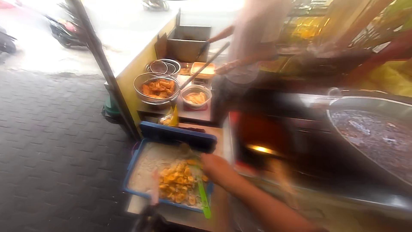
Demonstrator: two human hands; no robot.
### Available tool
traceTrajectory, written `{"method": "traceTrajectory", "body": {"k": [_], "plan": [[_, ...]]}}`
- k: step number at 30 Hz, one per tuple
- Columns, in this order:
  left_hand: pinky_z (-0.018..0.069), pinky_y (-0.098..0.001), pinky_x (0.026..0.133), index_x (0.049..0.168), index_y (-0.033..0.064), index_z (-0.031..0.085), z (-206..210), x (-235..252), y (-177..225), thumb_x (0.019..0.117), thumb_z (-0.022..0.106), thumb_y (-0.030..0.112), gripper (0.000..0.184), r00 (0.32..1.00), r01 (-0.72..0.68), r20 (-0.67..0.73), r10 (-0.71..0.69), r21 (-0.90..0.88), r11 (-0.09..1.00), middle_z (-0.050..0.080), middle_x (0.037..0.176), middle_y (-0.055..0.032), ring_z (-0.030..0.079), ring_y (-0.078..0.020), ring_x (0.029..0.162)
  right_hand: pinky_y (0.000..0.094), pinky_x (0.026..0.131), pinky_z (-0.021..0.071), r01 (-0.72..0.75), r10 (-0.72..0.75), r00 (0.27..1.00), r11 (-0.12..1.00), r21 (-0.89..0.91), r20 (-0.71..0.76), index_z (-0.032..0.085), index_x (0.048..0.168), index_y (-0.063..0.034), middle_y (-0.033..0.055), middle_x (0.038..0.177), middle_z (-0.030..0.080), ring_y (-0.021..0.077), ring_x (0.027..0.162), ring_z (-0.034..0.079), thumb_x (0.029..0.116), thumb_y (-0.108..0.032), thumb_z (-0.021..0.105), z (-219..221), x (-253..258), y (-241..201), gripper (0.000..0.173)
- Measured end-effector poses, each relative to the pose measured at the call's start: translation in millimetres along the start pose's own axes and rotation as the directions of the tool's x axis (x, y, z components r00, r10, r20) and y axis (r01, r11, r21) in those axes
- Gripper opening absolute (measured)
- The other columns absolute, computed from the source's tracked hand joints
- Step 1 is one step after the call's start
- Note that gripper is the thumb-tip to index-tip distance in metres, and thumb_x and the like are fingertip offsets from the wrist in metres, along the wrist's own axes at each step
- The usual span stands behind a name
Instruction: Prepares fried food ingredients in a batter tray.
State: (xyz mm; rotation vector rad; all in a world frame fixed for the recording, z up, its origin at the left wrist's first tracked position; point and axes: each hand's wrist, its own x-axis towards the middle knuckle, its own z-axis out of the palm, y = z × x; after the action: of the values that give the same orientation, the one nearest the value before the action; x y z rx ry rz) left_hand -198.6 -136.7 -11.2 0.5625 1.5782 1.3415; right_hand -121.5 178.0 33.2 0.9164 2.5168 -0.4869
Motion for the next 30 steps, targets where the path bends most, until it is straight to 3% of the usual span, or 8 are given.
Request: {"method": "traceTrajectory", "body": {"k": [3,6,10,13,17,20,25,30], "plan": [[0.0534,-0.0355,0.063,0.135,-0.0043,0.051,-46,34,19,0.1076,0.043,0.027,0.042,0.997,0.024,0.058,-0.058,0.468,0.883,0.071,0.099,-0.0100,0.063,-0.0162,0.068,0.0578,0.079,0.0570,-0.014,0.018,1.000,0.988,-0.155,0.026,0.062,0.121,-0.0016,0.0204,0.112,0.069,0.0404,0.101,0.069,0.1010,-0.006,0.052,4,-2,-34,0.023],[0.0496,-0.0580,0.098,0.142,0.0090,0.056,-62,70,56,0.1085,0.034,0.042,0.052,0.956,0.024,0.137,-0.258,0.843,0.537,0.069,0.119,-0.0194,0.067,-0.0364,0.112,0.0569,0.082,0.0571,0.041,0.003,0.988,0.960,-0.278,0.157,0.056,0.128,0.0019,0.0229,0.116,0.067,0.0415,0.105,0.069,0.1020,-0.003,0.048,4,-9,-58,0.028],[0.0420,-0.0642,0.107,0.147,0.0099,0.051,-54,100,81,0.1099,0.033,0.036,0.048,0.907,0.007,0.134,-0.400,0.943,0.332,0.060,0.137,-0.0249,0.055,-0.0441,0.131,0.0602,0.084,0.0558,0.067,-0.009,0.970,0.970,-0.232,0.244,0.064,0.116,0.0005,0.0220,0.111,0.068,0.0414,0.105,0.068,0.0976,-0.005,0.057,-10,-8,-67,0.021],[0.0443,-0.0669,0.102,0.145,0.0093,0.052,-51,109,83,0.1098,0.034,0.034,0.047,0.890,-0.013,0.150,-0.430,0.952,0.306,0.061,0.136,-0.0252,0.056,-0.0457,0.129,0.0598,0.082,0.0552,0.063,-0.033,0.967,0.992,-0.110,0.252,0.066,0.110,-0.0011,0.0203,0.102,0.068,0.0391,0.099,0.068,0.1020,-0.015,0.053,-16,-9,-56,0.021],[0.0448,-0.0656,0.103,0.147,0.0146,0.052,-68,97,93,0.1085,0.035,0.035,0.047,0.923,-0.006,0.138,-0.359,0.938,0.346,0.063,0.134,-0.0232,0.058,-0.0438,0.127,0.0542,0.084,0.0560,0.066,-0.057,0.992,0.994,-0.082,0.109,0.064,0.121,-0.0085,0.0158,0.102,0.069,0.0339,0.100,0.069,0.1108,-0.030,0.037,-31,-30,-54,0.036],[0.0416,-0.0642,0.106,0.148,0.0131,0.051,-84,76,119,0.1102,0.035,0.036,0.047,0.939,0.021,0.106,-0.328,0.932,0.362,0.061,0.136,-0.0244,0.057,-0.0435,0.129,0.0513,0.081,0.0573,0.051,-0.054,0.998,0.987,-0.151,-0.021,0.063,0.122,-0.0119,0.0124,0.104,0.070,0.0317,0.099,0.071,0.1100,-0.027,0.041,-28,-30,-62,0.029],[0.0441,-0.0660,0.101,0.145,0.0183,0.054,-93,66,129,0.1087,0.033,0.045,0.049,0.952,0.112,-0.030,-0.306,0.960,0.256,0.063,0.133,-0.0233,0.059,-0.0437,0.126,0.0572,0.079,0.0574,0.125,-0.128,0.992,0.965,-0.229,0.003,0.056,0.129,0.0000,0.0227,0.120,0.066,0.0417,0.102,0.069,0.1009,-0.001,0.047,8,-14,-80,0.030],[0.0433,-0.0618,0.106,0.151,0.0174,0.047,-68,73,118,0.1100,0.033,0.039,0.049,0.932,0.225,-0.129,-0.338,0.938,0.263,0.061,0.137,-0.0220,0.057,-0.0412,0.130,0.0558,0.081,0.0577,0.234,-0.238,0.971,0.950,-0.206,0.003,0.058,0.131,-0.0028,0.0204,0.120,0.067,0.0395,0.102,0.070,0.1018,-0.006,0.046,12,-20,-68,0.031]]}}
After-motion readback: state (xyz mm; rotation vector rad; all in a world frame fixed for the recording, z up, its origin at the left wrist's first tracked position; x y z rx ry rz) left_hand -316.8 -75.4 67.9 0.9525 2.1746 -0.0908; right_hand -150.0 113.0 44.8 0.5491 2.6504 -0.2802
